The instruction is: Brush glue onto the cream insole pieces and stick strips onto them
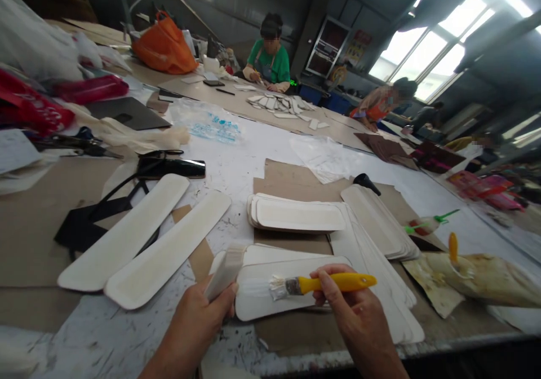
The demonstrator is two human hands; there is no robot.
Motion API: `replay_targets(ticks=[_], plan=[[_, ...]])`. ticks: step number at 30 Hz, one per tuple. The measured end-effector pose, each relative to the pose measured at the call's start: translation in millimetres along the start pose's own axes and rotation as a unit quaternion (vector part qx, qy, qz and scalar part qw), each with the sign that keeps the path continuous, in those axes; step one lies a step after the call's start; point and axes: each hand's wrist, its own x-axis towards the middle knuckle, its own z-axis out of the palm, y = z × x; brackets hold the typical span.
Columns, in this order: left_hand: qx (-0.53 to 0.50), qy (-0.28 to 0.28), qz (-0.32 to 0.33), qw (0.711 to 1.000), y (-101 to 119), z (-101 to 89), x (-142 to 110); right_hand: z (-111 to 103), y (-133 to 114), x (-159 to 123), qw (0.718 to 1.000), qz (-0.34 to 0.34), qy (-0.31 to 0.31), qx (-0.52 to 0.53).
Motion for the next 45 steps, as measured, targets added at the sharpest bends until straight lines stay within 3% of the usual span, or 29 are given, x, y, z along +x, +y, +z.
replay_targets(ticks=[6,10,15,18,22,30,33,36,39,42,45], plan=[[-0.014,0.017,-0.03,0.999,4.1,-0.4,-4.0,-51.0,16.0,8.8,0.979,-0.051,0.06,-0.188],[-0.008,0.023,-0.069,0.997,17.2,-1.5,-7.4,-72.9,22.9,14.8,0.958,-0.075,0.095,-0.26],[0.024,0.023,-0.06,0.998,31.3,-3.0,-6.5,-80.9,14.2,12.5,0.956,-0.093,0.113,-0.253],[0.057,0.006,-0.036,0.998,25.2,-1.3,0.9,-71.0,10.2,7.1,0.977,-0.062,0.092,-0.179],[0.083,0.004,-0.062,0.995,11.4,2.3,9.8,-60.9,18.6,10.1,0.992,-0.046,0.037,-0.109],[0.123,0.022,-0.052,0.991,16.5,3.1,6.9,-108.6,29.3,23.1,0.933,-0.146,0.142,-0.298],[0.133,-0.006,-0.055,0.99,12.2,2.7,11.8,-102.8,25.4,21.3,0.918,-0.199,0.137,-0.314],[0.112,-0.022,-0.041,0.993,8.4,3.1,15.4,-83.7,18.7,18.8,0.937,-0.204,0.088,-0.269],[0.08,0.019,0.004,0.997,16.3,1.2,8.4,-65.2,7.0,16.2,0.973,-0.148,0.036,-0.171],[0.043,0.079,0.051,0.995,32.9,-1.8,-8.1,-49.9,-4.9,15.3,0.988,-0.14,0.009,-0.068],[-0.066,0.004,0.004,0.998,45.4,0.2,-26.2,-29.8,-12.2,11.8,0.99,-0.135,-0.05,0.002]])
